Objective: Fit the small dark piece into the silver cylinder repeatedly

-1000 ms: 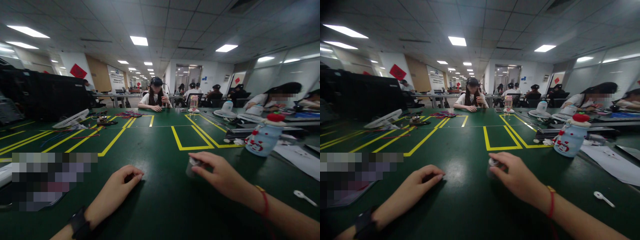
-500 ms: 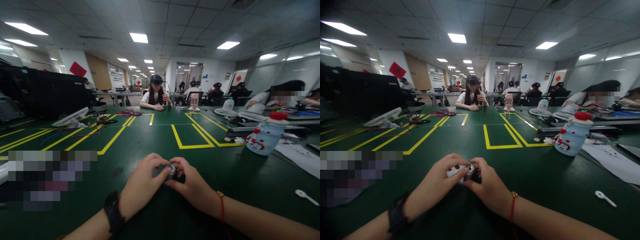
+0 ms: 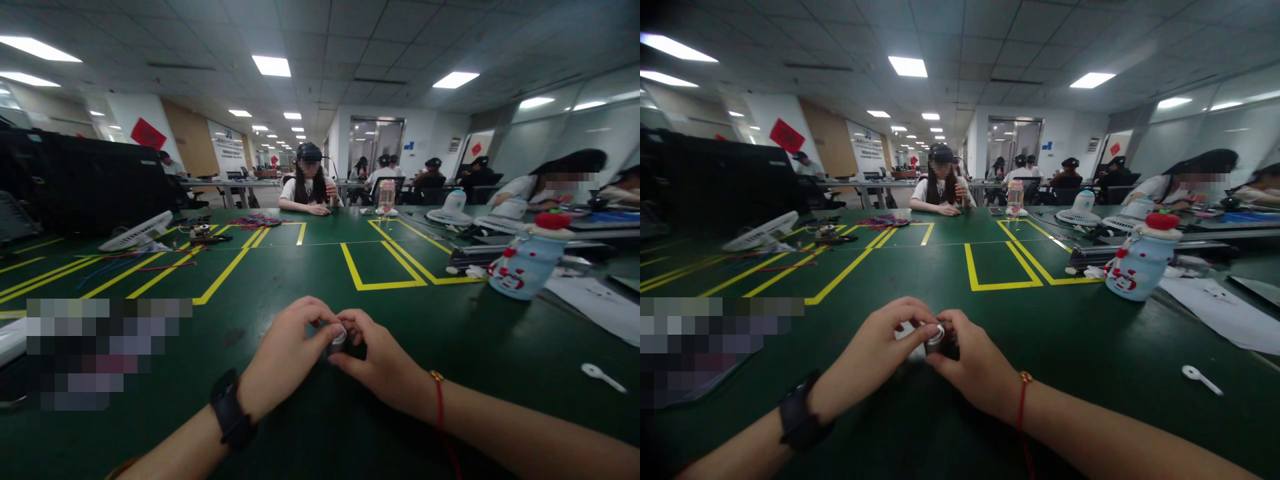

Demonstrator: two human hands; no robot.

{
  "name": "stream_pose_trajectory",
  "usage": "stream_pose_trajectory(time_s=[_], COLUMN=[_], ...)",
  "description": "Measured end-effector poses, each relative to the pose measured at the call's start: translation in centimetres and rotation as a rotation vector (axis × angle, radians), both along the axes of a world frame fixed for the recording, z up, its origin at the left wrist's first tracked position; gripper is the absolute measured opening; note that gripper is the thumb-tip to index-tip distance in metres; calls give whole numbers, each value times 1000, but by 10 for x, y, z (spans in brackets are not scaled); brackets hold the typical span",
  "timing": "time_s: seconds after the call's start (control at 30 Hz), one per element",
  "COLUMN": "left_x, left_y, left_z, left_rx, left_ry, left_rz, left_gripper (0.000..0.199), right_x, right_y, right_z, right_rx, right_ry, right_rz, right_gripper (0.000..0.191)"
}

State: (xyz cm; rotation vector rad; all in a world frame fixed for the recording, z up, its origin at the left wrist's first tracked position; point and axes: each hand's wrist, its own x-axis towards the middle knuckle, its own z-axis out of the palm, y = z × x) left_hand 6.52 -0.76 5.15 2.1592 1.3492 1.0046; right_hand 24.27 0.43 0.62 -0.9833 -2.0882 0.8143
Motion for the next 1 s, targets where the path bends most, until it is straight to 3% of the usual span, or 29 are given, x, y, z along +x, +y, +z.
stream_pose_trajectory(time_s=[0.13,0.37,0.47,0.53,0.63,0.73,0.83,0.9,0.97,1.0], left_x=[-14,-24,-24,-32,-54,-79,-93,-94,-92,-91], left_y=[2,5,4,2,-2,-4,-4,-4,-4,-4], left_z=[-4,-40,-39,-34,-28,-29,-34,-36,-36,-36], left_rx=[-29,-131,-146,-172,-228,-276,-318,-333,-337,-337], left_ry=[11,120,128,109,66,24,-17,-33,-39,-38], left_rz=[65,29,8,4,48,102,115,115,116,117], left_gripper=[16,12,21,30,33,34,38,39,40,39], right_x=[4,5,14,34,89,159,207,212,190,170], right_y=[-2,-4,-1,3,13,22,26,24,18,15], right_z=[1,-2,5,11,16,8,-1,-2,5,9], right_rx=[61,124,99,121,176,170,119,215,435,530], right_ry=[-50,-90,-92,-117,-223,-366,-491,-569,-608,-606], right_rz=[-20,-26,-107,-230,-450,-678,-767,-819,-848,-798], right_gripper=[42,52,48,48,50,56,60,68,73,69])
